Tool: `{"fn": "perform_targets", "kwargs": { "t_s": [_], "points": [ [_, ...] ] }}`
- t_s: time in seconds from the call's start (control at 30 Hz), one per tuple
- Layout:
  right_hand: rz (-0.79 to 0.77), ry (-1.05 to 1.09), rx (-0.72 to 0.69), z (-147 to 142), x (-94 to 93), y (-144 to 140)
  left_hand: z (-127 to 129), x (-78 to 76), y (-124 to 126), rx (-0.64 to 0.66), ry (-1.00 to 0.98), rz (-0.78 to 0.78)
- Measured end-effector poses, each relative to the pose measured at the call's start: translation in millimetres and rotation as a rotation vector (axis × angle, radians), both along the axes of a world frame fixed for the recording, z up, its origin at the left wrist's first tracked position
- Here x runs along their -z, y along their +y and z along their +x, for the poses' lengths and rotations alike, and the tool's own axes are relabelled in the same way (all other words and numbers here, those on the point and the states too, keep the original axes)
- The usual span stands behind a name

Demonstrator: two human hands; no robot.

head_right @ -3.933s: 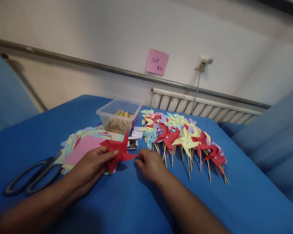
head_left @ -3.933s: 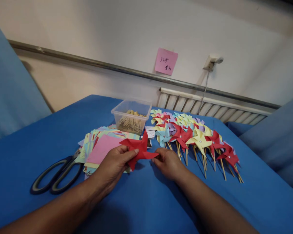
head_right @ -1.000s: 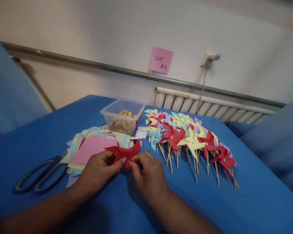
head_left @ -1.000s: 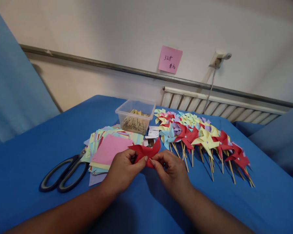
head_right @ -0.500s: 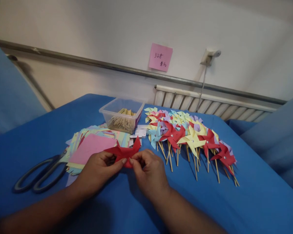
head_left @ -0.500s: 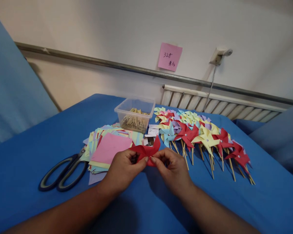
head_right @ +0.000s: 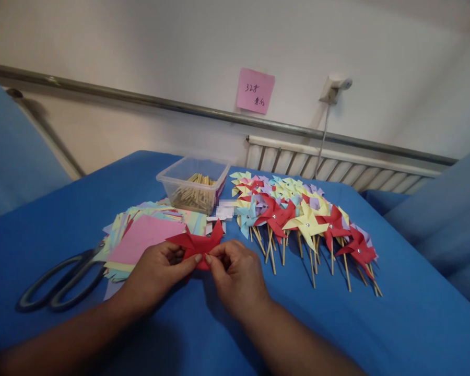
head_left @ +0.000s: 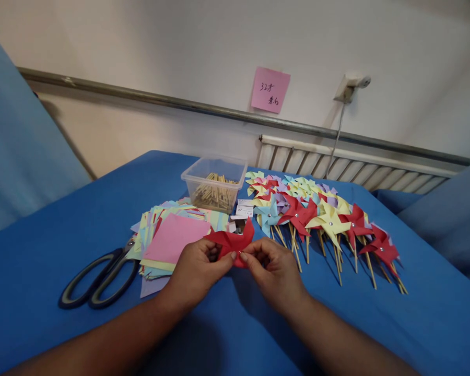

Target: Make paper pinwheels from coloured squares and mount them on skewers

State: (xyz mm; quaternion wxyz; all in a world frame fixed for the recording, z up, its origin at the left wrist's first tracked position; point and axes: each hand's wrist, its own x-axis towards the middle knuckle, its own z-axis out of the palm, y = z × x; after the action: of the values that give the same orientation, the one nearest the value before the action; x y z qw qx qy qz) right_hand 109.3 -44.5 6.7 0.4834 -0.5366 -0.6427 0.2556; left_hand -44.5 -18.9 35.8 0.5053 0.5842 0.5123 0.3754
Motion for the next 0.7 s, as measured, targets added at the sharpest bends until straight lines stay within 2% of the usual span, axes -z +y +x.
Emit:
{"fn": "perform_targets", "kwargs": {
  "t_s": [0.2, 0.33, 0.7],
  "points": [
    [0.033, -0.019, -0.009, -2.4, -7.1, -4.9, -0.1, -0.3, -0.1, -0.039, 0.022, 0.027],
    [0.020, -0.040, -0.004, -2.6, -11.2, -6.1, -0.5, 4.0, 0.6, -0.014, 0.045, 0.042],
    [0.013, -0.029, 0.012, -3.5, -4.0, -3.3, -1.5, 5.9, 0.0, 0.000, 0.070, 0.058]
  ]
}}
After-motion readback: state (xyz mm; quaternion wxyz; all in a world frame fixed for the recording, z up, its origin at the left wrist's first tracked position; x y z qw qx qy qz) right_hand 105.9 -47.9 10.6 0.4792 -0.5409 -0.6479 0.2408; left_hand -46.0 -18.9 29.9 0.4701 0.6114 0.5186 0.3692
